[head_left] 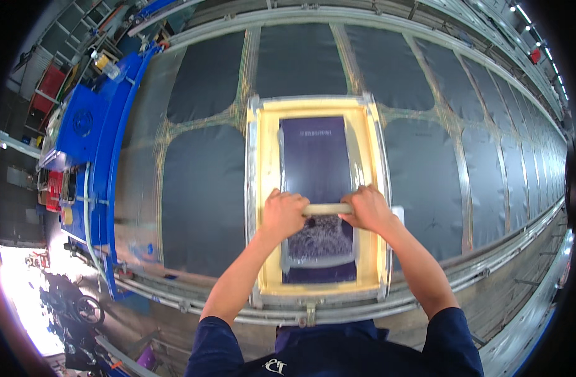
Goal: The person uses a squeegee to spread purple ink across a screen-printing frame placed over a large curved surface. They repeatedly pull the squeegee across the frame, repositioning it to cover different areas. The person briefly picks up a bottle of liquid and pours it onto the squeegee before continuing the spreading motion.
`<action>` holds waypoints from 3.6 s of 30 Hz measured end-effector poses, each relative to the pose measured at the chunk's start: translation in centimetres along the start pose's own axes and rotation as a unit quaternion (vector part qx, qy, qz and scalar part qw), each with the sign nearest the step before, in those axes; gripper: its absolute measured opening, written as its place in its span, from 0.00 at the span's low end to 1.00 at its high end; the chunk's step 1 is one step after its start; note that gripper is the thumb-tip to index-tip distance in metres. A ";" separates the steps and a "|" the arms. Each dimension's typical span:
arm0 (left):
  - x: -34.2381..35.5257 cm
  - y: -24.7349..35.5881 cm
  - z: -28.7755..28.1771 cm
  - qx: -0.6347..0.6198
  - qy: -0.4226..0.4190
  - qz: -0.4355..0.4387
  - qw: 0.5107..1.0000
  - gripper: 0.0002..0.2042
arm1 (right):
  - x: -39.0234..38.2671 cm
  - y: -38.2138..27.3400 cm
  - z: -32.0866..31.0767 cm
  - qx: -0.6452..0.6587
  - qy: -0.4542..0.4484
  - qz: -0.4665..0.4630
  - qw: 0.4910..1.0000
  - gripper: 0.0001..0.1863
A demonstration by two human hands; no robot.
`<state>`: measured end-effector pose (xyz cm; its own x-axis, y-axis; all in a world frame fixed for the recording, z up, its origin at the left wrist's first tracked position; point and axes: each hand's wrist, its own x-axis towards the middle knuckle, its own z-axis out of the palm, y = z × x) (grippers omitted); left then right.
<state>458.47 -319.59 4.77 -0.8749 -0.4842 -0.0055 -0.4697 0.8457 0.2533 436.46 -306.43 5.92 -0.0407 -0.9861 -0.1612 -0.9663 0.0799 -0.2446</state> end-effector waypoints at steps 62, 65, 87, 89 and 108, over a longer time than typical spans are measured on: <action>-20.7 1.5 0.5 -0.072 0.121 -0.047 0.989 0.15 | -5.9 0.3 5.6 0.266 0.353 0.295 0.847 0.16; -24.9 -6.1 -1.1 -0.039 0.073 -0.074 0.994 0.15 | -1.1 -7.3 10.3 0.295 0.361 0.278 0.840 0.14; -35.5 -22.8 -3.6 0.000 0.116 0.017 0.993 0.16 | 9.5 -24.5 14.4 0.305 0.277 0.373 0.831 0.14; -31.8 -24.8 -3.9 -0.001 0.130 0.017 0.991 0.14 | 9.2 -24.4 13.8 0.297 0.264 0.366 0.841 0.14; 5.1 -42.5 -10.5 0.002 0.014 -0.038 0.999 0.17 | 40.0 -19.9 -2.6 0.087 -0.058 0.029 0.994 0.27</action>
<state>475.25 -360.35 4.18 -0.8332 -0.5529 0.0029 -0.5349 0.8073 0.2492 453.43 -347.81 6.85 -0.0552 -0.9564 -0.2867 -0.9042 0.1697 -0.3919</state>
